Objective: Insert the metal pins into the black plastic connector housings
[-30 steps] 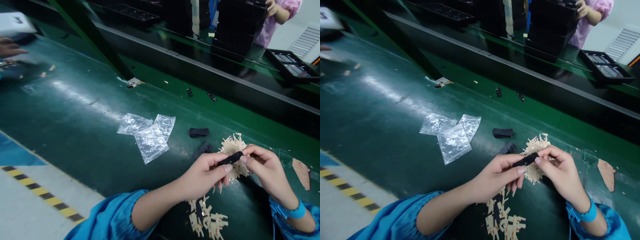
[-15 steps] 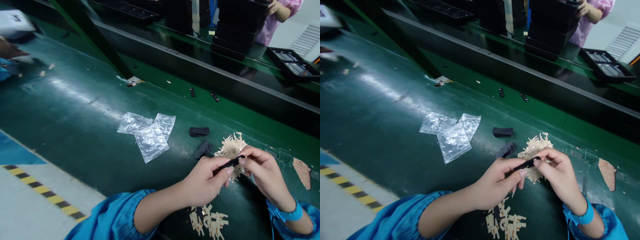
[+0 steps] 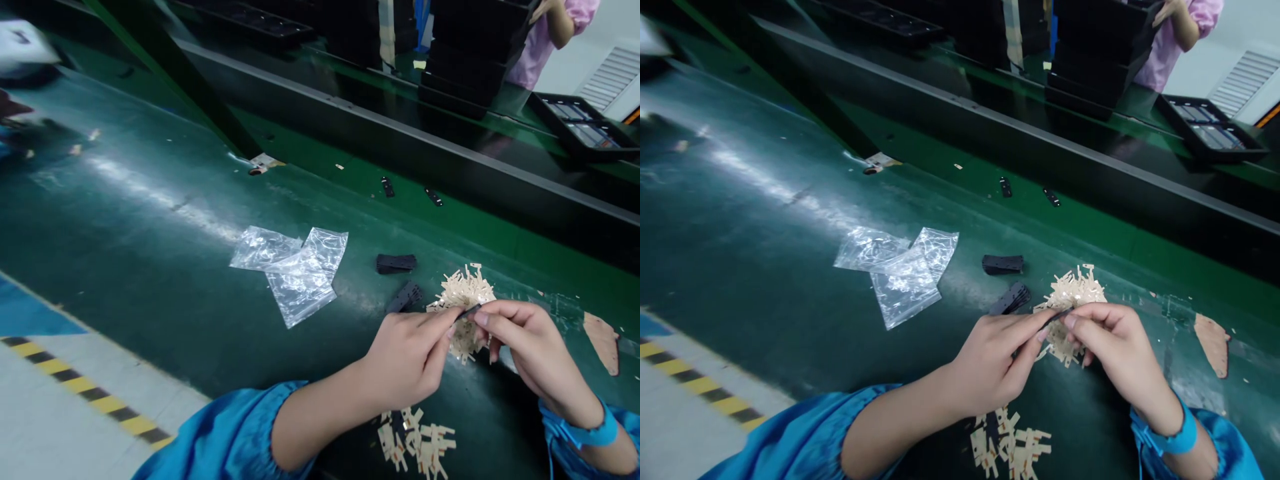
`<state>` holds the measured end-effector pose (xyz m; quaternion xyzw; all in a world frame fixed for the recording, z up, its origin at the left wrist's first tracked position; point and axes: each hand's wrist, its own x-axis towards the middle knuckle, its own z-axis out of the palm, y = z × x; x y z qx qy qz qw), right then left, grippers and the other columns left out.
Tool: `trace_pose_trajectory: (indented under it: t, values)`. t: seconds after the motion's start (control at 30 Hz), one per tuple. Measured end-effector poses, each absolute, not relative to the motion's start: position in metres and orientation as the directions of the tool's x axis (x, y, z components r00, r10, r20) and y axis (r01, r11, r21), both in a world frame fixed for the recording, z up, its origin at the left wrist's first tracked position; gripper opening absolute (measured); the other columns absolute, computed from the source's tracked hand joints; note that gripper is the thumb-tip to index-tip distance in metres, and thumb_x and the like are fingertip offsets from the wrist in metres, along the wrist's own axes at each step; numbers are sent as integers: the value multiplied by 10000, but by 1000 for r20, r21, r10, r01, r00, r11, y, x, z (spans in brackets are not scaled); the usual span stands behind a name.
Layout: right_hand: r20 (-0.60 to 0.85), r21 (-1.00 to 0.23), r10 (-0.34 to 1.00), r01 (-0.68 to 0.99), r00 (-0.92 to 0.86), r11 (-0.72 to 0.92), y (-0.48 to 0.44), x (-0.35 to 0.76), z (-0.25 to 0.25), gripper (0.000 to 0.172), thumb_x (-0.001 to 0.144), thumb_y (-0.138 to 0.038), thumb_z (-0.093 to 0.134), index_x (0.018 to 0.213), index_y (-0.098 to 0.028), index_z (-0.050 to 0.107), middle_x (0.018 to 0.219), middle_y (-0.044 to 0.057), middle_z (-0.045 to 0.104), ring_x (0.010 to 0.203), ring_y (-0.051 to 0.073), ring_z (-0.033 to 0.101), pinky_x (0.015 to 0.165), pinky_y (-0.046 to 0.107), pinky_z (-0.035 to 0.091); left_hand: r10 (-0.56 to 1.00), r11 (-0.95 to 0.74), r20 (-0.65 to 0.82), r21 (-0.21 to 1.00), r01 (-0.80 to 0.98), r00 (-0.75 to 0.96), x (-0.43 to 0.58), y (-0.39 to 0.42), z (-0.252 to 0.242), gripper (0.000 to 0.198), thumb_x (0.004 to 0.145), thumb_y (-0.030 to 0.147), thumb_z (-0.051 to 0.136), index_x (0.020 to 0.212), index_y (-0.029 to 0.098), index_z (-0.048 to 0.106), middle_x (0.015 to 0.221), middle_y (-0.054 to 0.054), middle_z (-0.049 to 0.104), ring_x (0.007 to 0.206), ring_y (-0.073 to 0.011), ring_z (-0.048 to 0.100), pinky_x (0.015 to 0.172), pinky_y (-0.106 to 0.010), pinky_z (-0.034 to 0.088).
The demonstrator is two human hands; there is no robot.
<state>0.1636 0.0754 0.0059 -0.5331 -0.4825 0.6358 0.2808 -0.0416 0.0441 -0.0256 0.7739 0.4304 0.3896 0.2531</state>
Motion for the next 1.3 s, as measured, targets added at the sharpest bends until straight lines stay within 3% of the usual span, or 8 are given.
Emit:
trace_pose_trajectory:
  t: [0.17, 0.4, 0.53, 0.67, 0.83, 0.93, 1.1, 1.3]
  values:
    - [-443, -897, 857, 138, -265, -421, 78, 163, 6, 251, 826, -424, 823, 755, -185, 795, 618, 26, 650, 523, 130, 537, 464, 234, 447, 821, -571, 428, 610, 550, 377, -42, 45, -29, 372, 984, 147, 425, 1308, 104, 601, 936, -97, 800, 708, -206, 755, 633, -330, 604]
    - [-425, -904, 888, 133, -177, -406, 75, 159, 5, 210, 773, -351, 835, 671, -181, 768, 506, -15, 559, 452, 104, 421, 433, 240, 305, 792, -607, 441, 503, 615, 422, -42, 43, -29, 390, 952, 137, 445, 1296, 43, 602, 932, -133, 800, 708, -246, 765, 612, -383, 619]
    - [-406, -913, 905, 19, -130, -407, 73, 150, 4, 160, 734, -263, 801, 600, -192, 751, 480, -19, 540, 459, 110, 416, 451, 248, 319, 789, -610, 425, 463, 643, 443, -40, 43, -27, 399, 948, 141, 440, 1296, 42, 610, 916, -134, 799, 677, -247, 757, 602, -385, 612]
    - [-406, -903, 903, -87, -140, -420, 73, 143, 3, 172, 703, -232, 744, 536, -199, 726, 456, -15, 528, 453, 123, 430, 458, 259, 368, 819, -571, 409, 518, 636, 403, -38, 42, -30, 391, 956, 147, 429, 1287, 58, 617, 846, -109, 788, 654, -231, 743, 605, -353, 589]
    - [-406, -906, 905, -74, -131, -417, 74, 142, 0, 189, 734, -270, 764, 564, -192, 740, 505, -1, 573, 477, 126, 463, 467, 255, 410, 913, -398, 277, 768, 502, 300, -38, 43, -25, 348, 1008, 181, 434, 1280, 111, 639, 683, -20, 714, 522, -142, 630, 526, -255, 494]
    - [-429, -894, 892, -73, -139, -442, 76, 143, 1, 209, 734, -334, 813, 602, -182, 758, 545, 10, 596, 509, 135, 507, 446, 240, 436, 925, -355, 250, 836, 419, 284, -39, 44, -23, 395, 1008, 165, 442, 1366, 102, 596, 701, -13, 712, 513, -124, 604, 521, -244, 475]
    - [-442, -886, 874, -56, -204, -461, 78, 145, 8, 265, 728, -387, 857, 603, -173, 761, 564, 18, 622, 510, 126, 533, 436, 219, 456, 874, -474, 340, 756, 452, 347, -41, 45, -28, 463, 983, 127, 435, 1432, 108, 548, 854, -55, 771, 618, -153, 679, 594, -285, 528]
    - [-438, -890, 877, -41, -198, -454, 78, 148, 6, 225, 735, -368, 853, 634, -178, 787, 553, 18, 630, 495, 119, 520, 431, 216, 434, 823, -565, 390, 629, 534, 412, -43, 47, -28, 508, 968, 119, 437, 1472, 105, 504, 808, -40, 767, 599, -171, 693, 555, -299, 509]
